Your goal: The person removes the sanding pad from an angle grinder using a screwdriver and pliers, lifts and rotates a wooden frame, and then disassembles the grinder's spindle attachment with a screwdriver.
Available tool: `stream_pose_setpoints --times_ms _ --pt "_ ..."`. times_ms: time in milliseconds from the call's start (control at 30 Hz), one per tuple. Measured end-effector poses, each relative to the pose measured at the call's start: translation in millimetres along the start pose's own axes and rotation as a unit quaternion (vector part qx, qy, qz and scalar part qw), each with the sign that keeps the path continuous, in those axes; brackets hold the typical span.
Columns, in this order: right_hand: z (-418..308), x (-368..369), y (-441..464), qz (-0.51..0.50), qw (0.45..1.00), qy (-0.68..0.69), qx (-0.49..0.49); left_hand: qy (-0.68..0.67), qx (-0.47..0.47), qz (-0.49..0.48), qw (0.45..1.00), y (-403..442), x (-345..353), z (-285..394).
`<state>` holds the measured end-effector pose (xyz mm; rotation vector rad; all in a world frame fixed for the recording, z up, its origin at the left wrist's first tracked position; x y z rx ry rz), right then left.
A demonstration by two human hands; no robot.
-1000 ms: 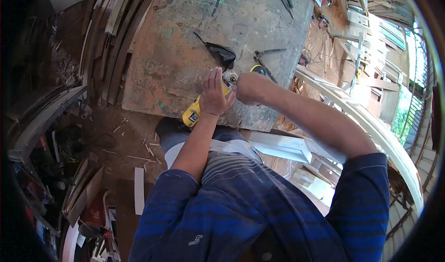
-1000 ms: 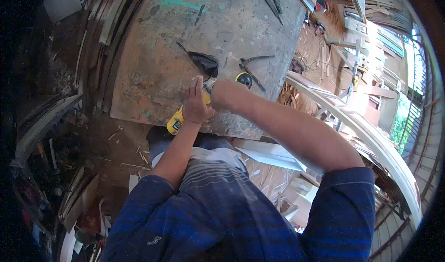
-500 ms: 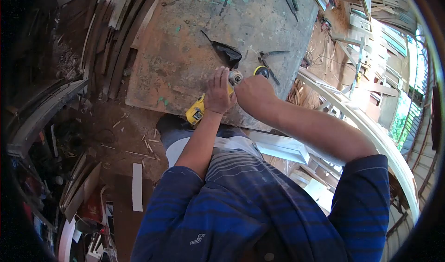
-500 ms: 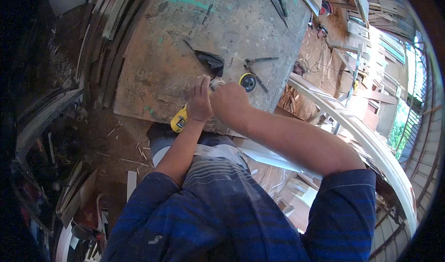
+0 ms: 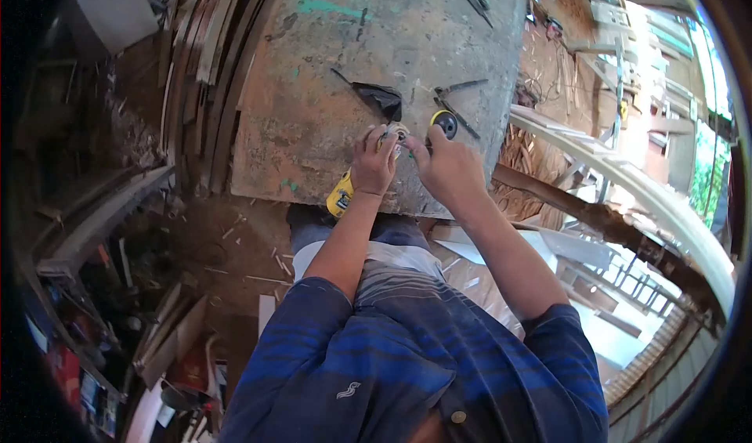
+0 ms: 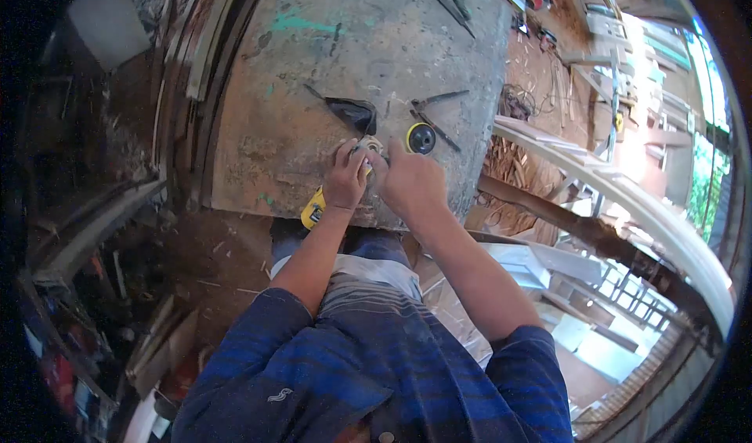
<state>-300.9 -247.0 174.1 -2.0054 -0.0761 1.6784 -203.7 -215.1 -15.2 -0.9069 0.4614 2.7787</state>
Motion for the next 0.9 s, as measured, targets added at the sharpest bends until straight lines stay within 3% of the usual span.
stream_pose_setpoints --times_ms 33,133,333,433,533,633,733,833,900 --pt "5 3 -1 -0.013 1.0 -0.006 0.024 0.005 0.008 -0.003 1.0 0 2 1" --pt "12 20 3 0.004 0.998 0.024 -0.055 0.0 0.015 0.005 1.0 0 2 5" --pt "9 17 -9 0.082 0.961 0.005 -0.265 -0.068 0.062 -0.021 0.995 5 -6 11" --pt "18 16 -8 0.116 0.947 0.033 -0.298 -0.137 0.008 -0.138 0.981 24 -17 28" --pt "23 15 -13 0.106 0.956 0.047 -0.271 -0.131 0.027 -0.21 0.968 44 -22 28" --pt "18 -5 -20 0.048 0.995 0.03 -0.084 -0.028 0.021 -0.243 0.969 50 -8 3" --pt "17 0 -8 -0.083 0.993 0.016 -0.077 -0.204 -0.105 -0.245 0.942 54 -19 17" --pt "13 5 -14 0.04 0.973 -0.002 -0.227 -0.129 -0.066 -0.2 0.969 63 -28 21" --pt "12 10 -14 0.031 0.967 -0.056 -0.246 -0.084 0.011 -0.238 0.968 69 -33 25"
Point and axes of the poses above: each hand's wrist, its own y-axis towards the middle knuckle, its own x-axis out of the palm, z = x × y, the point moved 6 cm from there along y, towards the middle knuckle
